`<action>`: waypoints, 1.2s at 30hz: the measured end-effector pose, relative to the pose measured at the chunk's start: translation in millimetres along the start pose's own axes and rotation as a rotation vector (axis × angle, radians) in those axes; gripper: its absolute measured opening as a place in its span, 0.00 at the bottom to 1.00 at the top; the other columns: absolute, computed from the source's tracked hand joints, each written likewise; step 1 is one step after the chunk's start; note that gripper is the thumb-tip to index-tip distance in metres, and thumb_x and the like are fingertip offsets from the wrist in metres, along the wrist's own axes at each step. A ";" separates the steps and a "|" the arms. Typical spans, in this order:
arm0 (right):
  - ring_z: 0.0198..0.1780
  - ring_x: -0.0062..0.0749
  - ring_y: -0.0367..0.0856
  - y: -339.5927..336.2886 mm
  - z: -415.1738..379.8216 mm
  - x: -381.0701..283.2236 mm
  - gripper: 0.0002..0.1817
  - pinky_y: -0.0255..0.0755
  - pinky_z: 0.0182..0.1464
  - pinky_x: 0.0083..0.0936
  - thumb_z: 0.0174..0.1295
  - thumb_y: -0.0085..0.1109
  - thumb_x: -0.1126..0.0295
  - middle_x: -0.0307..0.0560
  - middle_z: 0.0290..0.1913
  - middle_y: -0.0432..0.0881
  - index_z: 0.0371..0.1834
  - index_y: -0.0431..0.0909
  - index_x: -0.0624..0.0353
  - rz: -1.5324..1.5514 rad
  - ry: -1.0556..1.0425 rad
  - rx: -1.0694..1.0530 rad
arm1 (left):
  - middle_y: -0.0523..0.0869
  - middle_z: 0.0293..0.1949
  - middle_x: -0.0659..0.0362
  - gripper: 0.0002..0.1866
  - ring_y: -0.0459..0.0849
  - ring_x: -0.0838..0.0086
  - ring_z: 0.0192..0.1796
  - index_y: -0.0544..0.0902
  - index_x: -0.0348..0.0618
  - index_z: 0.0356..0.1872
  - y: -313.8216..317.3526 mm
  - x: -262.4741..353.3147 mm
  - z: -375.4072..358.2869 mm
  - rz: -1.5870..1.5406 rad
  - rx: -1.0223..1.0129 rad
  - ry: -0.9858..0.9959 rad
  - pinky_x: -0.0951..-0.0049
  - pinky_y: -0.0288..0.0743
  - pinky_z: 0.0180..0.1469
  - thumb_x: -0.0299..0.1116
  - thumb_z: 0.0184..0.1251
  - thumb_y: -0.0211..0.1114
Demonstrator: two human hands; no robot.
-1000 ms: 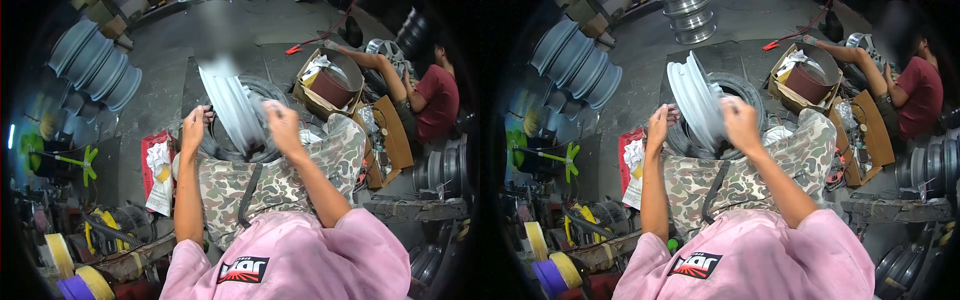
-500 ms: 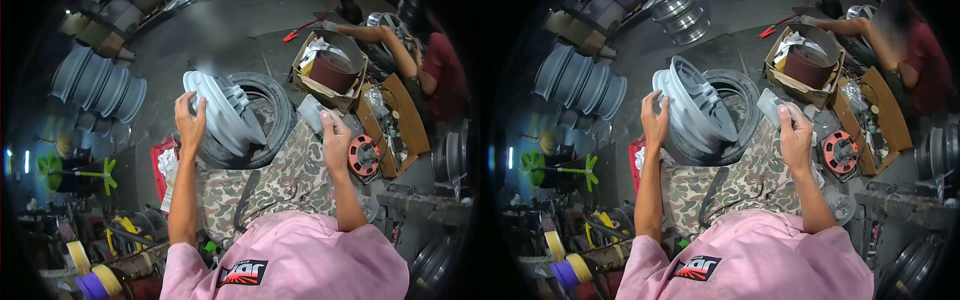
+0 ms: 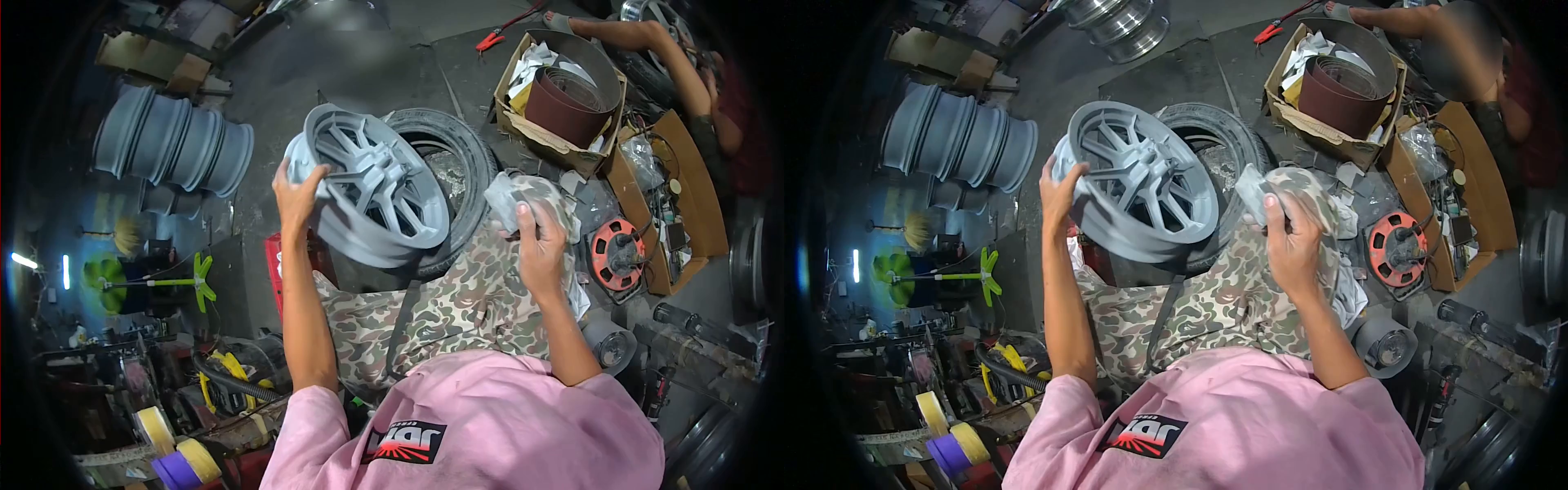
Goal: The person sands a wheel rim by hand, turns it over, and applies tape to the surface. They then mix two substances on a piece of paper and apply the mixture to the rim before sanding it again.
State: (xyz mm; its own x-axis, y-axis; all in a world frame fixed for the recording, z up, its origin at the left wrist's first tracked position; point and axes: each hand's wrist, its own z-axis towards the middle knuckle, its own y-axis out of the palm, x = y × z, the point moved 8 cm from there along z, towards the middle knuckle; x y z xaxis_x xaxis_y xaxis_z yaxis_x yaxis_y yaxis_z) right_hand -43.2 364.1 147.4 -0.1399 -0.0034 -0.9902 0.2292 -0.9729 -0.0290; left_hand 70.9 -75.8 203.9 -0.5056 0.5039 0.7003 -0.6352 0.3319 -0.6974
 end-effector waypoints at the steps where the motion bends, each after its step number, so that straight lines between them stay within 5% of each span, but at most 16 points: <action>1: 0.39 0.44 0.84 -0.8 0.0 -5.4 0.13 0.76 0.45 0.36 0.76 0.57 0.69 0.56 0.41 0.87 0.50 0.84 0.69 -0.111 -0.048 0.026 | 0.77 0.65 0.36 0.53 0.78 0.52 0.66 0.68 0.31 0.74 -5.8 -20.0 -3.9 -0.157 -0.045 -0.134 0.58 0.71 0.68 0.50 0.50 0.80; 2: 0.41 0.48 0.86 -0.2 1.4 -32.3 0.12 0.76 0.46 0.36 0.76 0.56 0.70 0.57 0.42 0.87 0.50 0.84 0.69 -0.324 -0.240 0.042 | 0.81 0.60 0.39 0.54 0.83 0.56 0.58 0.65 0.30 0.76 -13.6 -21.1 -17.3 -0.300 -0.076 -0.284 0.63 0.75 0.62 0.46 0.50 0.80; 5: 0.43 0.49 0.86 10.0 5.3 -28.8 0.12 0.77 0.48 0.36 0.75 0.57 0.71 0.58 0.43 0.87 0.50 0.84 0.69 -0.370 -0.198 -0.048 | 0.86 0.56 0.51 0.31 0.84 0.68 0.55 0.81 0.32 0.63 -24.3 -107.7 0.2 -0.526 0.054 -0.290 0.70 0.76 0.58 0.43 0.64 0.74; 9: 0.42 0.50 0.86 25.3 5.8 -34.5 0.11 0.77 0.47 0.35 0.73 0.57 0.72 0.58 0.43 0.87 0.50 0.84 0.69 -0.434 -0.287 -0.076 | 0.88 0.51 0.57 0.28 0.85 0.72 0.51 0.84 0.34 0.57 -29.6 -140.9 -9.1 -0.620 0.214 -0.341 0.72 0.75 0.57 0.50 0.71 0.70; 12: 0.42 0.52 0.86 39.2 4.5 -30.7 0.10 0.77 0.47 0.36 0.72 0.58 0.74 0.58 0.43 0.87 0.49 0.84 0.69 -0.435 -0.288 -0.128 | 0.85 0.34 0.61 0.30 0.83 0.73 0.31 0.87 0.39 0.50 -23.5 -164.3 -9.3 -0.765 0.222 -0.427 0.70 0.75 0.32 0.60 0.70 0.68; 16: 0.43 0.53 0.86 61.1 2.7 -30.8 0.10 0.78 0.47 0.38 0.71 0.59 0.75 0.58 0.43 0.86 0.50 0.84 0.67 -0.437 -0.381 -0.169 | 0.87 0.39 0.61 0.31 0.83 0.74 0.37 0.86 0.38 0.52 -27.3 -150.5 -22.6 -0.718 0.194 -0.468 0.71 0.76 0.39 0.61 0.70 0.67; 18: 0.42 0.54 0.86 68.2 2.3 -32.2 0.10 0.78 0.47 0.38 0.71 0.59 0.75 0.59 0.43 0.86 0.50 0.84 0.67 -0.430 -0.367 -0.208 | 0.87 0.50 0.57 0.34 0.84 0.71 0.49 0.83 0.34 0.61 -25.4 -154.4 -18.3 -0.709 0.162 -0.443 0.69 0.77 0.53 0.59 0.75 0.63; 27: 0.41 0.53 0.86 61.4 6.8 -26.7 0.10 0.78 0.43 0.38 0.72 0.59 0.72 0.59 0.40 0.86 0.49 0.85 0.66 -0.400 -0.284 -0.241 | 0.86 0.50 0.57 0.36 0.82 0.70 0.47 0.82 0.32 0.61 -22.9 -195.0 -6.7 -0.590 0.093 -0.539 0.70 0.75 0.52 0.59 0.73 0.64; 30: 0.40 0.56 0.86 60.7 39.8 -5.3 0.15 0.76 0.42 0.36 0.75 0.57 0.65 0.59 0.36 0.85 0.47 0.84 0.68 -0.120 0.152 -0.235 | 0.87 0.52 0.55 0.36 0.83 0.70 0.50 0.83 0.32 0.61 -26.1 -178.0 -5.0 -0.536 0.087 -0.480 0.70 0.75 0.53 0.59 0.73 0.64; 32: 0.41 0.58 0.86 80.2 83.5 -38.5 0.16 0.77 0.44 0.38 0.76 0.56 0.62 0.60 0.38 0.86 0.47 0.84 0.67 -0.364 -0.250 -0.310 | 0.89 0.51 0.52 0.32 0.85 0.70 0.51 0.86 0.32 0.58 -39.6 -163.5 -2.0 -0.319 0.076 -0.396 0.68 0.77 0.52 0.56 0.72 0.66; 36: 0.46 0.66 0.84 147.6 151.8 0.9 0.17 0.76 0.49 0.51 0.73 0.54 0.59 0.66 0.41 0.86 0.44 0.87 0.60 -0.636 -0.290 -0.483 | 0.93 0.42 0.52 0.25 0.89 0.65 0.43 0.89 0.33 0.53 -40.1 -206.1 -1.3 -0.206 0.091 -0.378 0.63 0.79 0.51 0.47 0.67 0.72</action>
State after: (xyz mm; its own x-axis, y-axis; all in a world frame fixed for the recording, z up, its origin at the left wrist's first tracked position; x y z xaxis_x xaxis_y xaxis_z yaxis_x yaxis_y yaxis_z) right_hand -155.7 185.4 163.0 -0.6074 0.3874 -0.6935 0.4005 -0.6046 -0.6885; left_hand 201.4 -192.0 87.3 -0.5304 0.1020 0.8416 -0.7854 0.3146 -0.5331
